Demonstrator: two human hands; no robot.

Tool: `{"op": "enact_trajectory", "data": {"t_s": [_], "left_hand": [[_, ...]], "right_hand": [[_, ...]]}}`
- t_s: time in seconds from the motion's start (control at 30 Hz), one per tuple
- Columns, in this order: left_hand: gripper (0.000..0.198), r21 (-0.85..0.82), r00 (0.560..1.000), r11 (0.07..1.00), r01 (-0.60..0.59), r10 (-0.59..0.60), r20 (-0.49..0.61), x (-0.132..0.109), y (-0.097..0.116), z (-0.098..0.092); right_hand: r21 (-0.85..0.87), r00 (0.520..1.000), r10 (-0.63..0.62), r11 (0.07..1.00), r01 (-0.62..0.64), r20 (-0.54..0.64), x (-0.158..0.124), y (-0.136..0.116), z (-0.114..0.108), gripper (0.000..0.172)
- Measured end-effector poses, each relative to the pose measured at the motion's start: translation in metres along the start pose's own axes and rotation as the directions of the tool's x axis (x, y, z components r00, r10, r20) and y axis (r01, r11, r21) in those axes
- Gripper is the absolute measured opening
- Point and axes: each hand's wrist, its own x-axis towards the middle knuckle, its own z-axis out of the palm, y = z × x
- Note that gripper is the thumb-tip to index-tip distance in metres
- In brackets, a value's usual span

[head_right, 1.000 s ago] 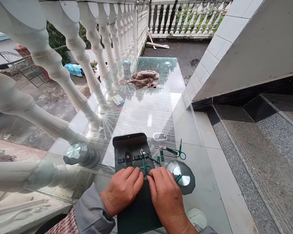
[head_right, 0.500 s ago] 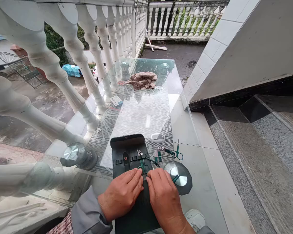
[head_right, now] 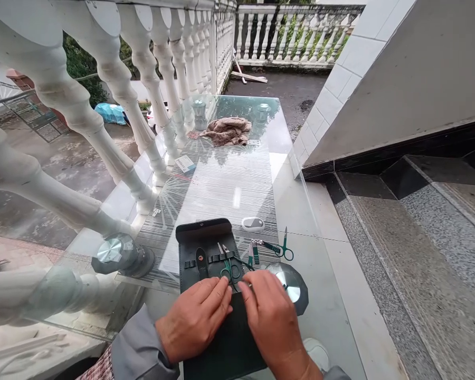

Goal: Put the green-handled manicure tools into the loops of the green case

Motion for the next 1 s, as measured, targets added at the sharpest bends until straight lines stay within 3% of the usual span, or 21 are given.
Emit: {"op": "enact_trajectory", "data": {"t_s": [0.1,0.3,0.47,0.63,1.0], "left_hand": [[0.024,0.015,1.000,1.000,-0.006,0.005,0.016,-0.001,0.002,0.000],[0.023,0.019,0.999,1.000,0.003,-0.003,0.039,-0.004,0.002,0.004],[0.026,0.010,0.996,1.000,0.014,-0.015,0.093,-0.005,0.001,0.005],[0.026,0.025,0.996,0.999,0.027,-0.029,0.080,-0.006,0.001,0.008],[0.025,0.022,0.996,1.000,-0.004,0.002,0.085,-0.006,0.001,0.006]], "right_hand": [[-0.069,0.996,0.044,0.996,-0.050,-0.079,0.014,0.016,-0.007,0.014],[-0.184,0.990,0.139,0.973,-0.140,-0.015,0.037,0.040,0.002,0.024],[-0.168,0.977,0.207,0.966,-0.198,0.042,0.042,0.043,0.011,0.024],[-0.174,0.967,0.249,0.956,-0.238,0.045,0.042,0.042,0.012,0.018],[-0.193,0.964,0.261,0.950,-0.247,0.050,0.041,0.042,0.014,0.021]]}}
